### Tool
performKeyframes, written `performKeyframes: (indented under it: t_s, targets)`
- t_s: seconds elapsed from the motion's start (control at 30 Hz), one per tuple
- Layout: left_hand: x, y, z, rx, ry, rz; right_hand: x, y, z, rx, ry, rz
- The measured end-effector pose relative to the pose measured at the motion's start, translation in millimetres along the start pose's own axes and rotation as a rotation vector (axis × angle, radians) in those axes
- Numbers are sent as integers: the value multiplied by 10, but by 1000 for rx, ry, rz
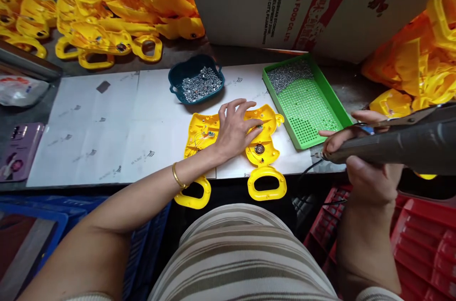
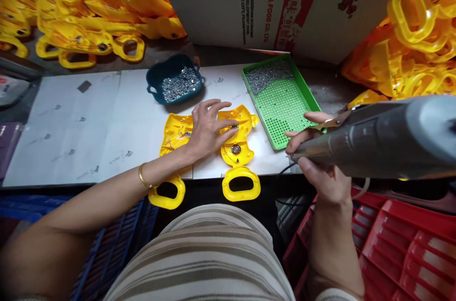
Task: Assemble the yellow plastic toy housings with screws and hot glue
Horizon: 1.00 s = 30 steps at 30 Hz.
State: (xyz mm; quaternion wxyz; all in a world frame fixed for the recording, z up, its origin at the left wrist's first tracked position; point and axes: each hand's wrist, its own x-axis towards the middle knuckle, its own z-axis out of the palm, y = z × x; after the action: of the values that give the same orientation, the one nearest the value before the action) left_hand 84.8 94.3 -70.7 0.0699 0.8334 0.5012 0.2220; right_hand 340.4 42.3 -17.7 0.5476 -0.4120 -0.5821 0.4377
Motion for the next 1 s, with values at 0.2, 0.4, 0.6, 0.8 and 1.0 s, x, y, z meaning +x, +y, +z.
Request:
performKeyframes:
  t_s: [0.2, 0.4, 0.6, 0.8, 1.0]
  targets:
    - [46, 27, 81, -18, -27, -17, 5, 13, 18, -40, 101, 18]
    - [52, 31, 125, -39, -64, -58, 40, -19, 122, 67, 161, -30]
    - [62, 19, 139, -46, -78, -61, 48, -78, 226, 63, 287, -44]
    - [107, 32, 102, -33, -143, -80, 195, -73, 228, 110, 385, -156]
    - [137, 53, 85, -31, -158, -80, 302, -24, 202, 168, 360, -194]
